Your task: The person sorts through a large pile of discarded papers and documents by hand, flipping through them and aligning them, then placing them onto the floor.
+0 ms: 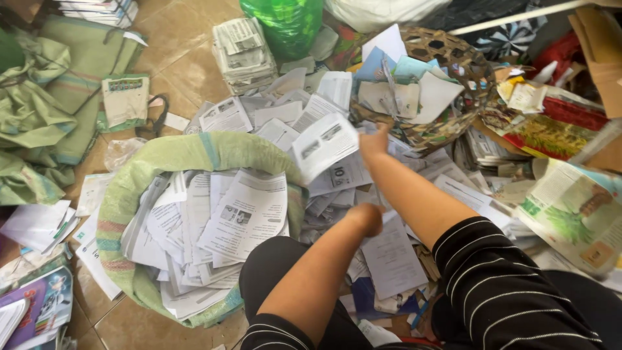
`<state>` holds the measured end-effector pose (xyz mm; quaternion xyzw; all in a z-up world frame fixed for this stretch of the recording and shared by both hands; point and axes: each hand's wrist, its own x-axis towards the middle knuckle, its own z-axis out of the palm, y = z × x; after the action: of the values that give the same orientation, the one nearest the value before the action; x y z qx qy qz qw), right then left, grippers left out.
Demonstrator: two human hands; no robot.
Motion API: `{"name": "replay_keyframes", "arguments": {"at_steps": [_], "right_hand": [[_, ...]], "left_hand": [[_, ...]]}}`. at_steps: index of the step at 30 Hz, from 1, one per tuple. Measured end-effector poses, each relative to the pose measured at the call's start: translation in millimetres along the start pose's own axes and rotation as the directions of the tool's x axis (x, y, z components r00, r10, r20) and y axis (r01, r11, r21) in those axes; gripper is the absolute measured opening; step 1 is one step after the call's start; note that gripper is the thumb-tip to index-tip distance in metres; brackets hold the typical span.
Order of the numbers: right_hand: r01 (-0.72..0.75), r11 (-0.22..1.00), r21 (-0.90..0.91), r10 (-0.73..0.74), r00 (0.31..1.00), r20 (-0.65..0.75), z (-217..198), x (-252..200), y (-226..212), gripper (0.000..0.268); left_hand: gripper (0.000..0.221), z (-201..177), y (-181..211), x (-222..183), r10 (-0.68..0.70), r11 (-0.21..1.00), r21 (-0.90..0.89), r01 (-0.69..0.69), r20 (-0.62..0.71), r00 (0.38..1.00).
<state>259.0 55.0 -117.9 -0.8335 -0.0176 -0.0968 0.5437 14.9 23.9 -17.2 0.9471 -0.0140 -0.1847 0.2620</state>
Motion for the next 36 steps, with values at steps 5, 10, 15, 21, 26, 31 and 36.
{"name": "replay_keyframes", "arguments": {"at_steps": [5, 10, 15, 21, 26, 31, 36], "right_hand": [[0.153, 0.988, -0.009, -0.120, 0.808, 0.577, -12, -65, -67, 0.039], [0.637, 0.758, -0.141, -0.274, 0.507, 0.818, -8, -107, -140, 0.026], [0.470, 0.846, -0.250, -0.183, 0.697, 0.693, -120, -146, -187, 0.023], [0.439, 0.890, -0.126, -0.252, 0.701, 0.667, -146, -207, -224, 0.021], [0.482, 0.876, 0.018, -0.387, 0.681, 0.622, -145, -222, -269, 0.019], [0.595, 0.782, 0.188, -0.578, 0.578, 0.577, -159, -212, -340, 0.017], [0.573, 0.730, 0.372, -0.678, 0.541, 0.497, -128, -228, -357, 0.017]], "left_hand": [[0.042, 1, 63, -21, 0.067, 0.994, -0.079, -0.080, -0.164, 0.984], [0.042, 41, 142, -32, 0.222, 0.948, -0.170, -0.269, -0.252, 0.942], [0.042, 80, 203, -78, 0.307, 0.858, -0.328, -0.396, -0.291, 0.906], [0.043, 45, 183, -115, 0.098, 0.800, -0.485, -0.353, -0.474, 0.875], [0.044, -30, 139, -123, -0.098, 0.740, -0.557, -0.376, -0.643, 0.759], [0.045, -137, 86, -118, -0.329, 0.657, -0.583, -0.477, -0.792, 0.514], [0.045, -148, 47, -115, -0.328, 0.446, -0.655, -0.610, -0.754, 0.569]]}}
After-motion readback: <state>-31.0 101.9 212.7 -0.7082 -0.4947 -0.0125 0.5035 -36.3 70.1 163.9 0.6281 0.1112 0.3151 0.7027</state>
